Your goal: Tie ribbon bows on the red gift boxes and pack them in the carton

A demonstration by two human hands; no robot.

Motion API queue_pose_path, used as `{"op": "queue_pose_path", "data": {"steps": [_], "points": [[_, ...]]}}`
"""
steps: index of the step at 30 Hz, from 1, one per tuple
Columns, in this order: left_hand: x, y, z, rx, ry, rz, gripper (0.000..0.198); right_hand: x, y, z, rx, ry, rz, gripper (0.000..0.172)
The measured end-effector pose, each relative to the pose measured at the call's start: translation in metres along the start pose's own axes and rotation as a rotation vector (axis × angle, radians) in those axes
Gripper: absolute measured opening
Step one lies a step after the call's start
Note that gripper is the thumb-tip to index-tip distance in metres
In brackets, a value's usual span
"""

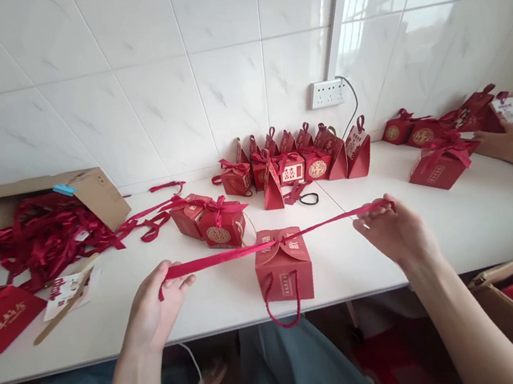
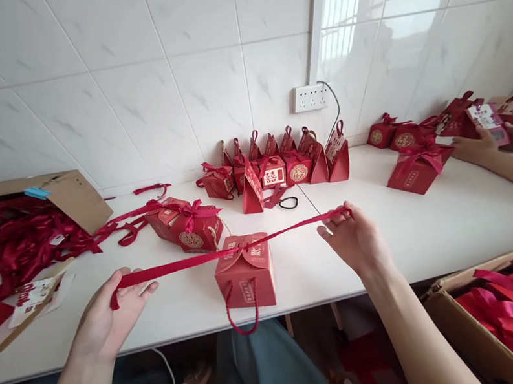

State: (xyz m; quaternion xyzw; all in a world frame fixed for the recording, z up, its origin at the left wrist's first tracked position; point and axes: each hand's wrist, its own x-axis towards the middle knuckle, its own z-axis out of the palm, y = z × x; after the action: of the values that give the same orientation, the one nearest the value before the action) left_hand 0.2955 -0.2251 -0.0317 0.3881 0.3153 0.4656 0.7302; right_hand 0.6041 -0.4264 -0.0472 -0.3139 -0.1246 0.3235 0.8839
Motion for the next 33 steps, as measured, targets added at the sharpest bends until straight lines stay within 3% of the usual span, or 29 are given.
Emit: {"op": "queue_pose_path", "data": {"steps": [3, 9, 14, 17, 20, 23, 26, 28, 30, 33], "points": [[-0.003, 0.012, 0.024, -0.068, -0.155, 0.016, 0.03, 0.001, -0.005, 0.03, -0.046, -0.105, -0.007, 0.016], [-0.009, 0.027, 0.095, -0.188, -0.499, 0.013, 0.022, -0.009, 0.001, 0.116, -0.176, -0.427, -0.075, 0.022], [-0.018, 0.026, 0.133, 0.005, -0.668, 0.148, 0.044, -0.012, 0.014, 0.152, -0.333, -0.597, -0.093, 0.029], [-0.021, 0.024, 0.137, 0.092, -0.663, 0.206, 0.043, -0.012, 0.014, 0.153, -0.367, -0.587, -0.123, 0.03], [-0.014, 0.029, 0.119, 0.104, -0.557, 0.241, 0.039, -0.012, -0.006, 0.135, -0.367, -0.564, -0.107, 0.031], [-0.001, 0.037, 0.087, 0.107, -0.334, 0.358, 0.043, -0.01, -0.037, 0.105, -0.456, -0.586, -0.026, 0.05], [-0.001, 0.031, 0.067, 0.314, -0.066, 0.601, 0.031, -0.003, -0.045, 0.083, -0.682, -0.536, -0.059, 0.045], [-0.013, 0.013, 0.068, 0.654, -0.136, 0.701, 0.023, 0.0, -0.028, 0.077, -0.931, -0.598, -0.081, 0.032], [-0.028, -0.011, 0.075, 1.014, -0.354, 0.73, 0.023, 0.001, 0.0, 0.076, -1.194, -0.769, -0.165, 0.019], [-0.042, -0.045, 0.082, 1.276, -0.45, 0.787, 0.03, -0.001, 0.035, 0.078, -1.422, -1.005, -0.36, 0.014]]}}
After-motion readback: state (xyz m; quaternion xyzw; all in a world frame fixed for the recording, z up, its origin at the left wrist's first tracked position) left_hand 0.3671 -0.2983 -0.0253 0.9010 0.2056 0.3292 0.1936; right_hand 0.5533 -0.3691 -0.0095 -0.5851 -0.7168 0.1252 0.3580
